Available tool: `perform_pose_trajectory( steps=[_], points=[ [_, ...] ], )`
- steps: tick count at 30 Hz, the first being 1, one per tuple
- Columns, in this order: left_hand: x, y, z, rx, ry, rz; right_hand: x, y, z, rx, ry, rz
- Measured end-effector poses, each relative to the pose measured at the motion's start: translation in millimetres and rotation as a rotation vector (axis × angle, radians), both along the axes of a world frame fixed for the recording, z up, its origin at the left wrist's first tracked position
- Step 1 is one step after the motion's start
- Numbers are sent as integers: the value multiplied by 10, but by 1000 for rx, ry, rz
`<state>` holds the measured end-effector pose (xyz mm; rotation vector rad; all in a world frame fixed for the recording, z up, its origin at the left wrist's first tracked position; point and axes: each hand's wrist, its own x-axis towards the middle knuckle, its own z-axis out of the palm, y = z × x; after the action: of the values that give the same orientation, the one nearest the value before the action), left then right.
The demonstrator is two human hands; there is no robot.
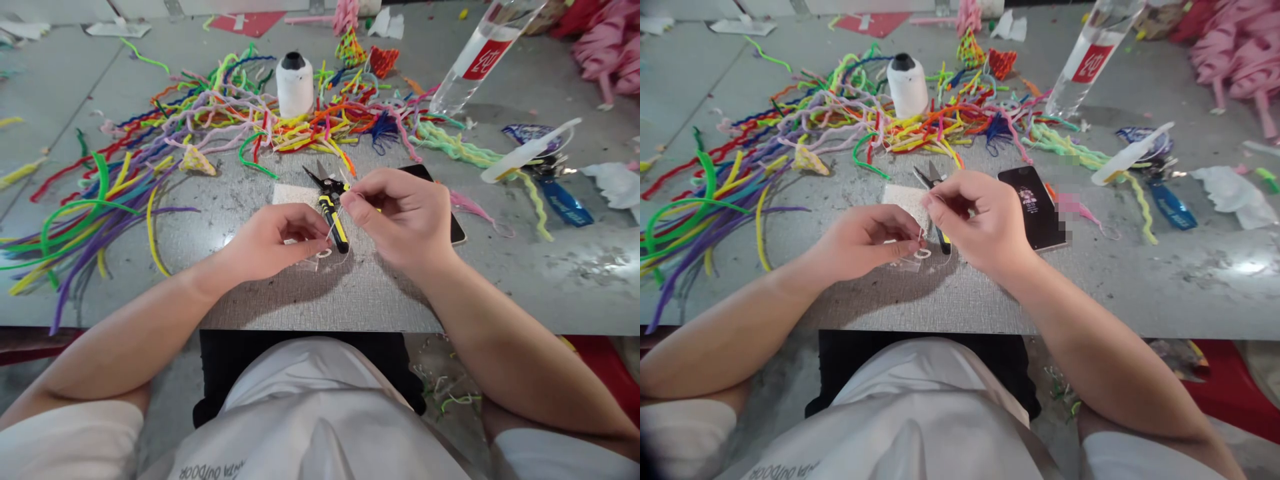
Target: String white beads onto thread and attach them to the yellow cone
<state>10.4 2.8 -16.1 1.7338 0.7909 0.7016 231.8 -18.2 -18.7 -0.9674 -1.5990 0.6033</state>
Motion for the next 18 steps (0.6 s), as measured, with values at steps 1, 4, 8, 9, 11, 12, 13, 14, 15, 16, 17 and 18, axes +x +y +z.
perform_pose_trajectory(
  steps=[1, 4, 8, 9, 11, 12, 13, 14, 15, 16, 17, 18],
  points=[
    [3, -2, 4, -38, -17, -6, 2, 6, -4, -11, -6, -9],
    [4, -5, 13, -144, -46, -28, 11, 29, -26, -19, -4, -29],
    [-5, -8, 17, -219, -61, -65, 24, 52, -51, -12, 22, -54],
    [-6, -8, 18, -226, -58, -72, 27, 54, -51, -16, 24, -60],
    [-6, -8, 18, -233, -60, -84, 30, 51, -44, -19, 23, -68],
    [-5, -7, 16, -237, -64, -88, 31, 48, -38, -20, 21, -71],
    [-4, -6, 13, -242, -71, -92, 31, 45, -33, -19, 20, -72],
    [-3, -5, 11, -248, -80, -95, 32, 41, -28, -19, 19, -73],
    [-2, -4, 8, -254, -91, -98, 33, 39, -24, -19, 19, -72],
    [-1, -5, 7, -261, -99, -102, 33, 37, -23, -18, 21, -70],
    [-1, -6, 7, -267, -109, -106, 33, 37, -23, -16, 25, -66],
    [0, -9, 9, -271, -115, -107, 32, 37, -25, -15, 28, -62]
  ],
)
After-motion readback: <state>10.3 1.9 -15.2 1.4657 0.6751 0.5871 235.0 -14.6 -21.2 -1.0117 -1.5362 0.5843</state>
